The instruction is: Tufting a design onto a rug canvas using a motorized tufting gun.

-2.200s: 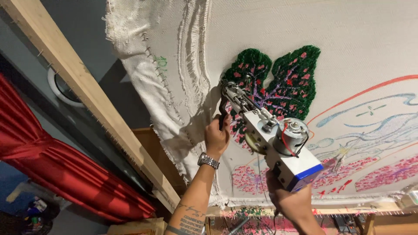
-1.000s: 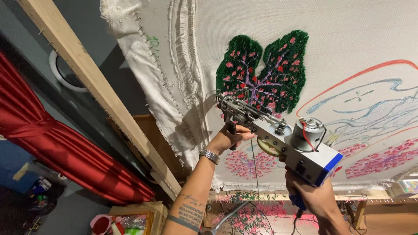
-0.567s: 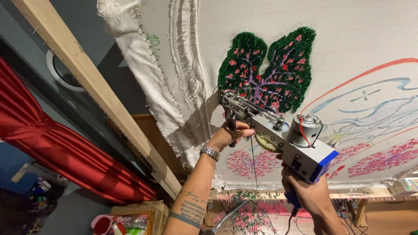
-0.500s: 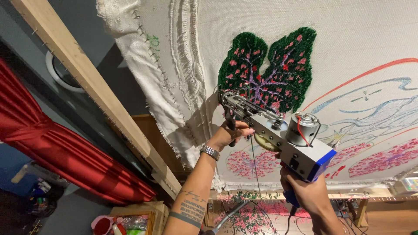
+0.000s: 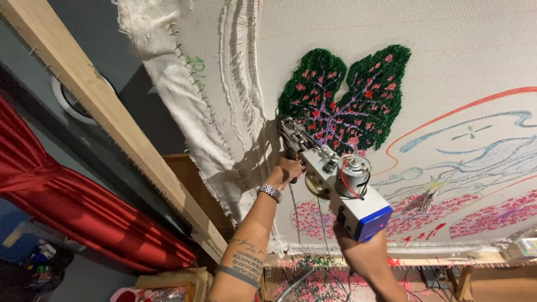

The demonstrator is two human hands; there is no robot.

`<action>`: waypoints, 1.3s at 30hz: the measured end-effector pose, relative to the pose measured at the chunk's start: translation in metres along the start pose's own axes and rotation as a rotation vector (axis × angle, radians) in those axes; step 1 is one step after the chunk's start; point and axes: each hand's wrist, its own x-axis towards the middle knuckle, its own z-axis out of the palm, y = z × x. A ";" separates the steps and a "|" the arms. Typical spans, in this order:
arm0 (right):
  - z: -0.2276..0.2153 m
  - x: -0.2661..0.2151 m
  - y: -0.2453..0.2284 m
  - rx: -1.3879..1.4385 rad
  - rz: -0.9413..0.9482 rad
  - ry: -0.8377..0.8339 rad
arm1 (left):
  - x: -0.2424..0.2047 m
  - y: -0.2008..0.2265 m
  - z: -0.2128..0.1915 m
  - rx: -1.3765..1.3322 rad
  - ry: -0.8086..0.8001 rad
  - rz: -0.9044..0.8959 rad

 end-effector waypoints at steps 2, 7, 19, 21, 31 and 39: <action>0.009 -0.006 0.007 0.011 0.086 0.000 | 0.017 -0.020 -0.019 0.381 0.119 -0.029; 0.014 -0.009 -0.011 0.144 0.214 -0.025 | 0.022 -0.020 -0.028 0.394 0.123 -0.050; 0.011 0.002 -0.011 0.205 0.112 -0.015 | -0.017 0.035 0.009 0.258 0.085 0.018; 0.009 0.002 -0.010 0.195 0.101 -0.012 | -0.016 0.034 0.009 0.219 0.096 0.021; 0.010 0.002 0.003 0.111 0.171 0.023 | 0.041 -0.020 -0.038 -0.300 0.161 -0.006; 0.006 0.006 -0.025 0.214 0.408 -0.005 | 0.021 0.014 -0.020 -0.060 -0.019 0.103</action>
